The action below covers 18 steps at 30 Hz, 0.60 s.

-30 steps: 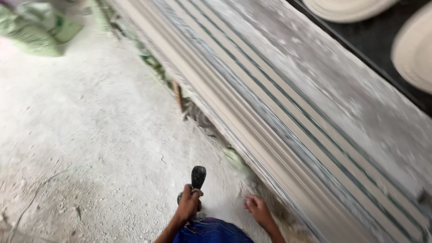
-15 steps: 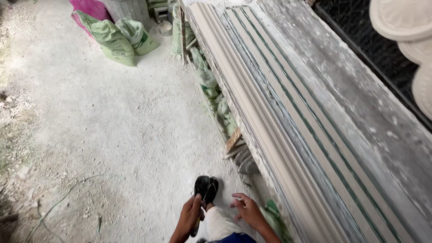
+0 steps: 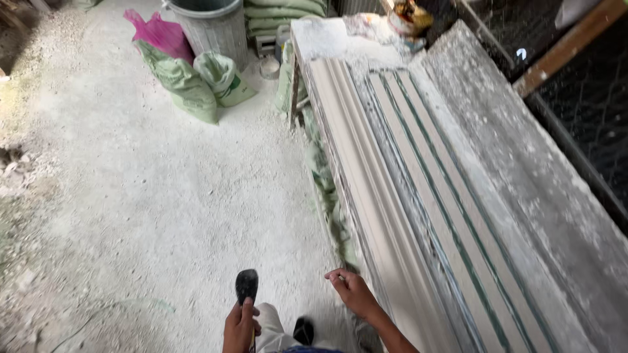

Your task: The person uses a brush to scrub a long white decorative mold on a workbench, removing dust and debris from its grooves and edges. The person repeatedly brushes along the length of the mold, occasionally adjusting position to reach different sections.

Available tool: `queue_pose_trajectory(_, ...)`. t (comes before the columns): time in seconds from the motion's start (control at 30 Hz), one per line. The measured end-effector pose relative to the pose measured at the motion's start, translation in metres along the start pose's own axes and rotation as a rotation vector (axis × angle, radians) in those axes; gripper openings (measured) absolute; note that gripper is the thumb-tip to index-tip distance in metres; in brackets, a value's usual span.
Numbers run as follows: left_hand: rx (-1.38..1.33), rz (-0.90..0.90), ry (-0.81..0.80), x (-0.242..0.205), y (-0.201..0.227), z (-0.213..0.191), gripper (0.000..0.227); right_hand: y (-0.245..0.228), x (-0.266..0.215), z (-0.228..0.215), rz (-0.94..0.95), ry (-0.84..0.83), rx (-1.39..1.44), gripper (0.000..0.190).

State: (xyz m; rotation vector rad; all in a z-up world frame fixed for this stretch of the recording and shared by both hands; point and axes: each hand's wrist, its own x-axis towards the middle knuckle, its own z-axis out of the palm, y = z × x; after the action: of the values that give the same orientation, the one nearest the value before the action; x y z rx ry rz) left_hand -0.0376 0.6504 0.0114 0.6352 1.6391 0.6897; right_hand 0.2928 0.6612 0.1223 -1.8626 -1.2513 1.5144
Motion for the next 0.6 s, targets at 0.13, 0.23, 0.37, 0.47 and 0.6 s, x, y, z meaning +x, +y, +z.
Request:
queue_pose_trajectory(0.13, -0.09, 0.001, -0.012, 0.071, 0.029, 0.035, 0.048, -0.043, 0.067, -0.032, -0.06, 0.066, 0.072, 0.036)
queue_pose_trajectory(0.23, -0.12, -0.037, -0.137, 0.126, 0.061, 0.06, 0.043, -0.053, 0.127, -0.035, -0.107, 0.1, 0.122, 0.035)
queue_pose_trajectory(0.37, -0.08, -0.072, -0.234, 0.186, 0.143, 0.075, 0.041, -0.068, 0.199, -0.023, -0.057, 0.083, 0.21, 0.035)
queue_pose_trajectory(0.47, 0.058, 0.149, -0.335, 0.234, 0.247, 0.079, 0.05, -0.095, 0.253, -0.031, -0.126, 0.078, 0.209, 0.035)
queue_pose_trajectory(0.6, 0.362, 0.308, -0.356, 0.281, 0.376, 0.087, 0.04, -0.122, 0.306, -0.05, -0.102, 0.173, 0.221, 0.036)
